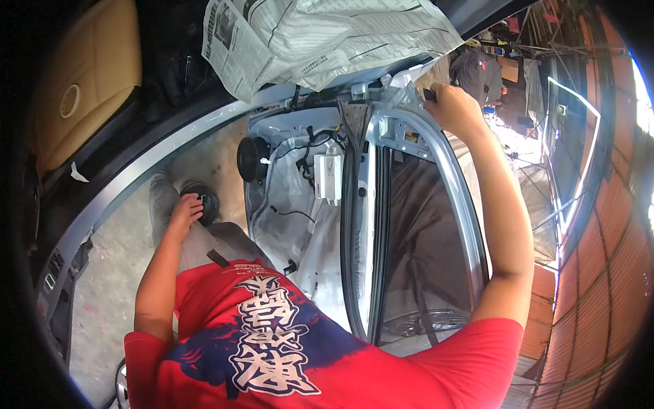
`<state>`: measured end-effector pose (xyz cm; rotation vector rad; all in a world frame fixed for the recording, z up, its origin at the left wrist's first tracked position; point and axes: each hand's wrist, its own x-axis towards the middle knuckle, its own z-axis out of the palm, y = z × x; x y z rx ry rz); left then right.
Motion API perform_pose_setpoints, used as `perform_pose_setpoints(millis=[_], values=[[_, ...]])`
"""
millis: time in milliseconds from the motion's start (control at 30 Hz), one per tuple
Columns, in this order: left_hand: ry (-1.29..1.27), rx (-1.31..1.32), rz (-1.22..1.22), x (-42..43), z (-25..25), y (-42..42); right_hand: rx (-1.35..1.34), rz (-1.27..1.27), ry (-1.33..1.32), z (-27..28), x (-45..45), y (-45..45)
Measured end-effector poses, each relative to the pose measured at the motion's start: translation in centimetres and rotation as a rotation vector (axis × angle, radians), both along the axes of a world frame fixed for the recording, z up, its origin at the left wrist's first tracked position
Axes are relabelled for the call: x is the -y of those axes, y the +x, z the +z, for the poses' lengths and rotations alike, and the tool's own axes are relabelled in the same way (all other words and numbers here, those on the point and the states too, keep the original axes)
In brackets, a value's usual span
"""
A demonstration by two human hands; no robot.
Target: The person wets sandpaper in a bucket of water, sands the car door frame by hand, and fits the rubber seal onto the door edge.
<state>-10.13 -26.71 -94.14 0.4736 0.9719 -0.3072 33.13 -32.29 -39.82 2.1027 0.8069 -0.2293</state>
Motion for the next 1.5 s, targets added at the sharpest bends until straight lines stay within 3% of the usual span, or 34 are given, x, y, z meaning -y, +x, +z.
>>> perform_pose_setpoints(millis=[167, 367, 467, 633, 700, 767, 800, 833, 867, 900, 1000, 1100, 1167, 1267, 1333, 1433, 1500], values=[[0.005, 0.007, 0.035, -0.4, 0.6, 0.0, 0.038, 0.063, -0.038, -2.5, -1.8, 2.1], [0.009, 0.0, 0.037, -0.2, 0.6, 0.1, 0.053, -0.014, -0.131, -2.1, -2.5, 2.3], [0.016, 0.009, 0.029, -0.4, 1.0, 0.5, 0.092, 0.142, -0.111, -3.1, -2.0, 2.3], [0.046, -0.03, 0.004, 0.4, 0.1, 0.4, 0.054, 0.081, -0.206, -2.7, -2.8, 1.7], [0.301, 0.041, -0.085, 1.5, -1.0, 1.3, 0.071, 0.134, -0.185, -3.0, -2.4, 1.8], [0.627, 0.054, -0.218, 0.6, 2.2, 2.9, 0.062, 0.151, -0.188, -3.0, -2.1, 1.9], [0.944, 0.168, -0.208, 1.4, 1.6, 4.0, 0.061, 0.151, -0.174, -3.2, -2.2, 2.1], [0.803, 0.227, -0.219, -0.2, 7.8, 6.4, 0.06, 0.142, -0.16, -3.4, -1.9, 2.1], [1.116, 0.286, -0.251, 0.9, 8.0, 8.5, 0.048, 0.234, -0.114, -3.9, -1.4, 2.4], [1.031, 0.378, -0.274, -0.9, 15.5, 11.5, 0.059, 0.217, -0.069, -3.3, -1.1, 2.1], [1.328, 0.76, -0.015, 0.5, 23.7, 19.7, 0.093, 0.161, 0.07, 0.2, -0.9, -0.4], [1.415, 0.988, 0.096, 1.4, 32.0, 27.2, 0.128, 0.227, 0.226, 6.4, 0.7, -5.9], [1.59, 1.05, 0.12, 2.4, 34.4, 31.6, 0.168, 0.33, 0.322, 10.6, 2.0, -10.5], [1.637, 0.98, 0.011, 2.1, 38.1, 34.4, 0.249, 0.203, 0.391, 14.9, 4.1, -16.6], [1.544, 1.055, -0.047, 2.5, 37.6, 36.7, 0.306, 0.169, 0.41, 17.0, 5.4, -19.6], [1.658, 1.302, -0.106, 3.9, 35.0, 39.2, 0.376, 0.1, 0.424, 18.9, 7.9, -22.3], [1.541, 1.304, 0.001, 5.2, 35.4, 39.3, 0.413, 0.054, 0.451, 19.4, 9.4, -23.2]])
